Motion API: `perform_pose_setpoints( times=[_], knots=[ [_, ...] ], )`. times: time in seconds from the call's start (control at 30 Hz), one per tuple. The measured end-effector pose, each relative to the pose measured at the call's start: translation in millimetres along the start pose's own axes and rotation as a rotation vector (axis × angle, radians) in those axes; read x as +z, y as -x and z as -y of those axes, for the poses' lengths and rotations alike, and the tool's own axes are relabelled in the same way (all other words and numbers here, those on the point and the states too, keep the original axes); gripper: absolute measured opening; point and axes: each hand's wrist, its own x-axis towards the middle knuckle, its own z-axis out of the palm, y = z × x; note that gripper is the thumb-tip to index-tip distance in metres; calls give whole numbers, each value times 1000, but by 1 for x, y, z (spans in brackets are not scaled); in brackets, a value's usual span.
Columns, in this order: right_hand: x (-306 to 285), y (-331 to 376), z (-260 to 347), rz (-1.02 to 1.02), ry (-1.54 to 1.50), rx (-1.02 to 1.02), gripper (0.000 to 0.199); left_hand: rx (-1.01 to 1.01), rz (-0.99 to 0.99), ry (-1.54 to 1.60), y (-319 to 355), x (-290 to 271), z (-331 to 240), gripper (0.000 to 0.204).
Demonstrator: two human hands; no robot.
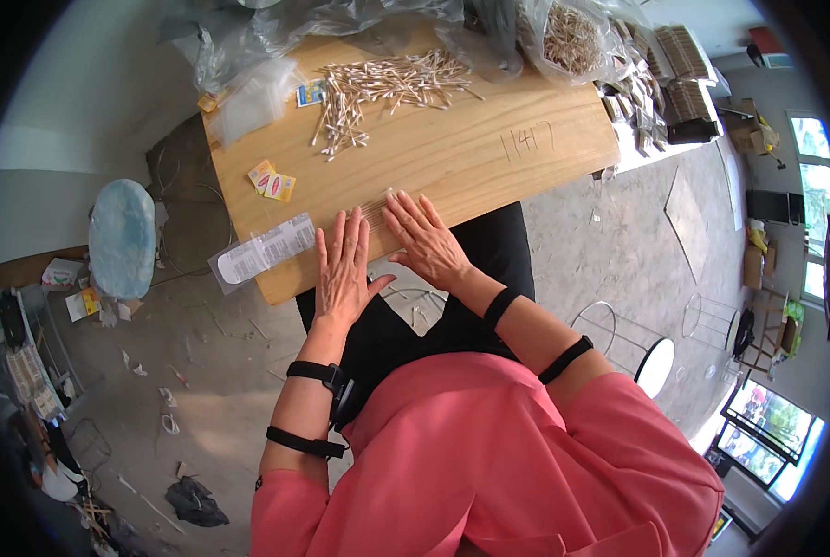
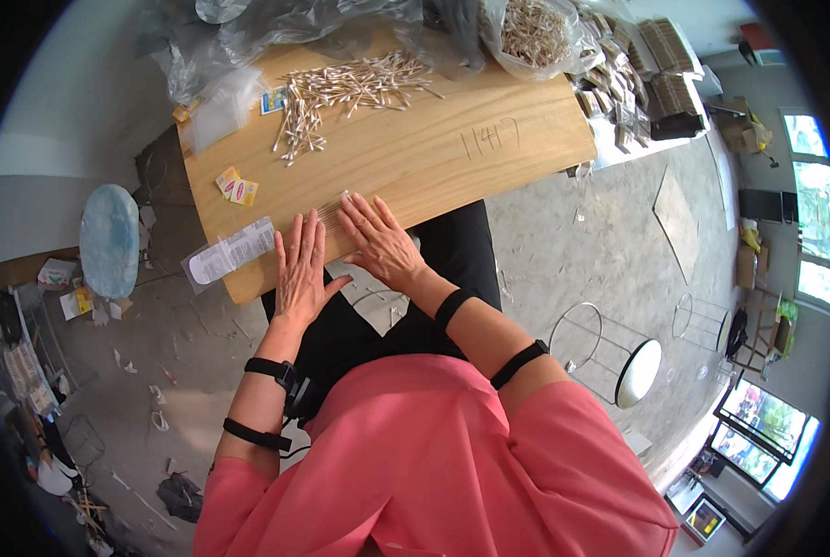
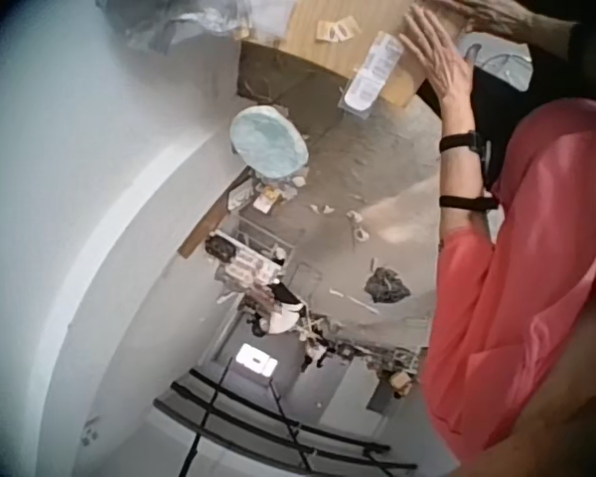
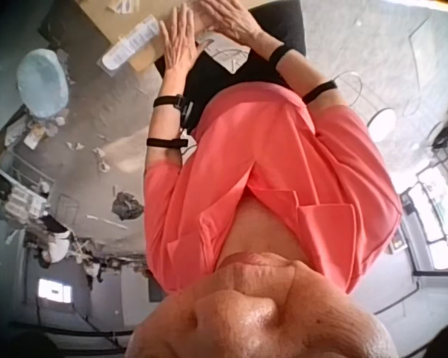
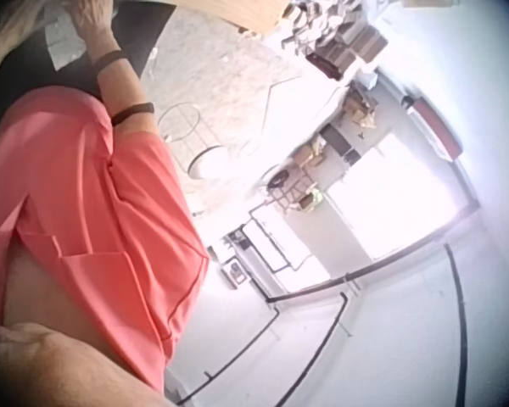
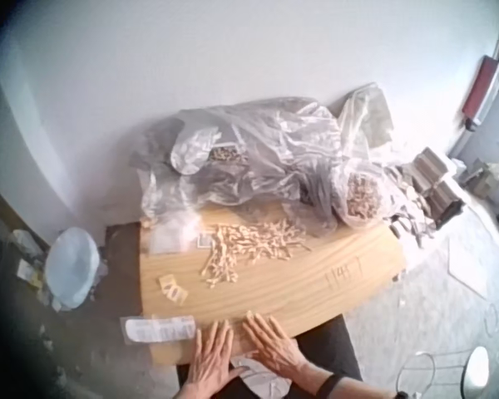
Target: Sorting cotton swabs and placing them into small plastic bags with labels.
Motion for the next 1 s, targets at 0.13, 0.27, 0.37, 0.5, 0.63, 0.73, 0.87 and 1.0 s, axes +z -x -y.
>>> perform_pose_setpoints(
  times=[0.13,0.27,0.37,0.5,0.63,0.73,0.87,1.0],
  knots=[
    [0,-3,4,-35,-102,16,82,-25,12,-30,-2,-2,0,110],
    [1,-3,0,-150,-278,46,65,-24,-122,82,0,-1,0,100],
    [4,-19,-1,-538,-716,257,50,-161,-472,413,-18,11,-7,78],
    [14,-51,4,-733,-864,348,44,-401,-660,592,-50,19,-34,56],
    [14,-63,24,-624,-965,358,37,-363,-678,652,-57,23,-33,54],
    [22,-66,21,-763,-1056,410,35,-342,-692,667,-63,22,-32,53],
    [21,-69,28,-694,-1077,409,38,-329,-673,720,-61,26,-29,53],
    [19,-70,24,-638,-1141,369,36,-299,-661,773,-55,22,-23,53]
  ],
)
